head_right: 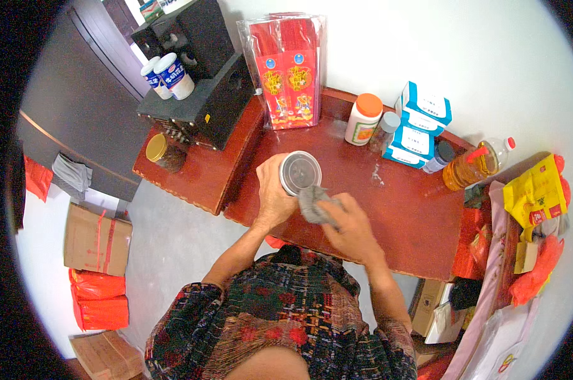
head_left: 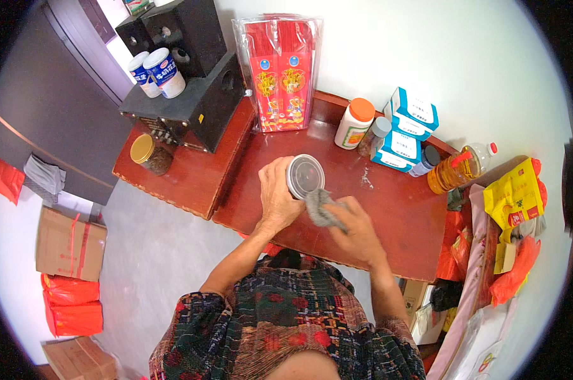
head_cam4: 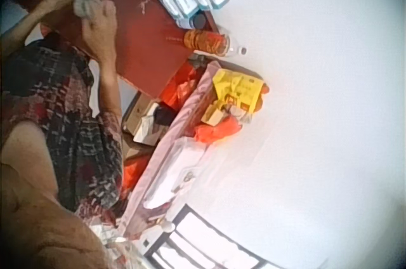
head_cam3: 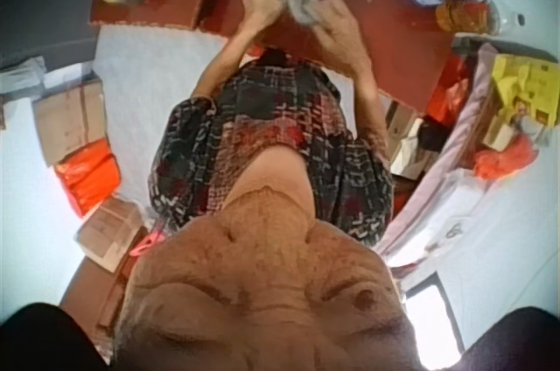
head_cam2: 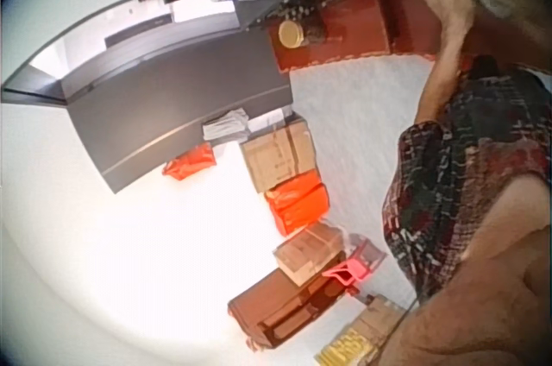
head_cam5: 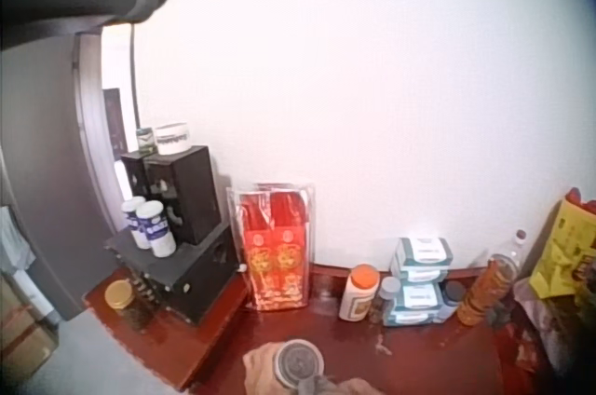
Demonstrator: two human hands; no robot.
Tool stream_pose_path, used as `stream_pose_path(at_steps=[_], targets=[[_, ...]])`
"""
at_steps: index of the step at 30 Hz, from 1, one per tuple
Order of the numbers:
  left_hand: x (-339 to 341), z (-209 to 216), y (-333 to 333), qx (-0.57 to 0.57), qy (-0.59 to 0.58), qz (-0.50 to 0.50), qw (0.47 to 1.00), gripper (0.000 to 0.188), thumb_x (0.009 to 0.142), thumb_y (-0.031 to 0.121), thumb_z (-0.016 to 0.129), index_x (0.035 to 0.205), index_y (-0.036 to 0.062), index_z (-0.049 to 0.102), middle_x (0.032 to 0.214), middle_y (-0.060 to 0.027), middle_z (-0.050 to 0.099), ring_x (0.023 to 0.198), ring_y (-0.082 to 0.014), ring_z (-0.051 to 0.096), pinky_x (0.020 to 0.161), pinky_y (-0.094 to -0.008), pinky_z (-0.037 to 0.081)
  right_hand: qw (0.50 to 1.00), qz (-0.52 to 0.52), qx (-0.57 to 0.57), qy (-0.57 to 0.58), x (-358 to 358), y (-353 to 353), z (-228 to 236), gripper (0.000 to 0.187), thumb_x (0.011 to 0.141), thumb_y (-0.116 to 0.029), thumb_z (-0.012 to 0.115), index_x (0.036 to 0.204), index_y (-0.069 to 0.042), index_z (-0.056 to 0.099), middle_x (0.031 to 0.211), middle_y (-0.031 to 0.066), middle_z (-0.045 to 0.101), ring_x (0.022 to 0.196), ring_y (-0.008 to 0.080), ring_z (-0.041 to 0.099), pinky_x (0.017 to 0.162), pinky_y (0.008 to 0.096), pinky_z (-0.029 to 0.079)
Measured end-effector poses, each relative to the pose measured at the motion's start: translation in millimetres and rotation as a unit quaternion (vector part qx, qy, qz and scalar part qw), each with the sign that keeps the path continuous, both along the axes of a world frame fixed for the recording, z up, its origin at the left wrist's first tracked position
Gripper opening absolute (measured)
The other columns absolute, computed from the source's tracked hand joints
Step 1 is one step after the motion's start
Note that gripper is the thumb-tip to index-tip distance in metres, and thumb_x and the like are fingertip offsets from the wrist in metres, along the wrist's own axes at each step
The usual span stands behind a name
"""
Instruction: The person wipes a red table surface and various items on it using a grey cloth. They handle a stack of red packets, a small tin, a white jar, a clear bottle, and several blue and white boxes, wiping each item individually before placing it back on the table.
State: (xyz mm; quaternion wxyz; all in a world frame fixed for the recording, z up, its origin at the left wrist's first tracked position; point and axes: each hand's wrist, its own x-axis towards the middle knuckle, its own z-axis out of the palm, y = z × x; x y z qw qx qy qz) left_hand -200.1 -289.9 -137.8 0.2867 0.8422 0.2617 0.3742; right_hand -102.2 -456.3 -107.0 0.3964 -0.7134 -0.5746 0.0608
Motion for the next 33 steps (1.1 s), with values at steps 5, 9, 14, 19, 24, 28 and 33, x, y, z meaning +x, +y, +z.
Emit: stream_pose_path(at_steps=[5, 9, 14, 19, 24, 28, 33], targets=[[5, 6, -4, 0.067, -0.014, -0.061, 0.996, 0.072, 0.059, 0.020, 0.081, 0.120, 0.0042, 0.046, 0.119, -0.0153, 0.049, 0.110, -0.0371, 0.042, 0.096, -0.0466, 0.034, 0.967, -0.159, 0.095, -0.177, 7, 22, 36, 0.046, 0.072, -0.001, 0.060, 0.116, -0.014, 0.061, 0.112, 0.0156, 0.054, 0.096, 0.0348, 0.054, 0.076, 0.0409, 0.049], [13, 5, -15, 0.073, -0.034, -0.055, 0.995, 0.071, 0.059, 0.018, 0.079, 0.120, 0.0040, 0.046, 0.118, -0.0157, 0.049, 0.110, -0.0374, 0.042, 0.095, -0.0464, 0.034, 0.966, -0.112, 0.043, -0.229, -14, 43, 25, 0.049, 0.072, -0.007, 0.059, 0.120, -0.017, 0.059, 0.121, 0.0134, 0.051, 0.093, 0.0321, 0.053, 0.073, 0.0395, 0.050], [0, 12, -5, 0.072, -0.015, -0.058, 0.996, 0.073, 0.059, 0.018, 0.080, 0.122, 0.0046, 0.046, 0.118, -0.0155, 0.049, 0.110, -0.0361, 0.042, 0.094, -0.0462, 0.036, 0.987, -0.032, -0.047, -0.150, 6, -4, 8, 0.047, 0.073, -0.002, 0.057, 0.120, -0.009, 0.057, 0.120, 0.0141, 0.052, 0.097, 0.0348, 0.053, 0.077, 0.0408, 0.049], [1, 11, -11, 0.095, 0.000, -0.102, 0.990, 0.074, 0.059, 0.019, 0.081, 0.123, 0.0053, 0.046, 0.119, -0.0154, 0.048, 0.110, -0.0361, 0.043, 0.094, -0.0461, 0.036, 0.984, -0.134, 0.049, -0.108, 17, 5, 22, 0.046, 0.075, 0.000, 0.055, 0.120, -0.007, 0.056, 0.121, 0.0173, 0.051, 0.096, 0.0362, 0.053, 0.082, 0.0421, 0.048], [12, 10, -16, 0.099, -0.003, -0.071, 0.993, 0.074, 0.059, 0.016, 0.079, 0.124, 0.0058, 0.045, 0.121, -0.0141, 0.048, 0.111, -0.0368, 0.041, 0.095, -0.0457, 0.035, 0.982, -0.127, -0.011, -0.136, -12, 29, 22, 0.051, 0.074, 0.001, 0.057, 0.125, -0.007, 0.052, 0.125, 0.0186, 0.047, 0.098, 0.0370, 0.051, 0.083, 0.0433, 0.047], [5, 11, -8, -0.022, -0.016, -0.018, 0.999, 0.081, 0.061, 0.014, 0.080, 0.129, 0.0052, 0.036, 0.121, -0.0134, 0.048, 0.113, -0.0327, 0.044, 0.096, -0.0440, 0.038, 0.993, 0.000, -0.038, -0.108, -22, 9, 25, 0.048, 0.073, 0.001, 0.057, 0.121, -0.006, 0.055, 0.125, 0.0198, 0.047, 0.096, 0.0363, 0.051, 0.079, 0.0432, 0.049], [-5, 1, 5, -0.483, -0.217, -0.194, 0.826, 0.083, 0.068, 0.003, 0.077, 0.135, 0.0095, 0.027, 0.125, -0.0087, 0.048, 0.114, -0.0214, 0.052, 0.100, -0.0360, 0.043, 0.995, -0.002, 0.091, 0.042, -9, -11, 42, 0.050, 0.074, 0.008, 0.056, 0.122, -0.005, 0.058, 0.130, 0.0208, 0.045, 0.107, 0.0329, 0.052, 0.086, 0.0382, 0.046]])
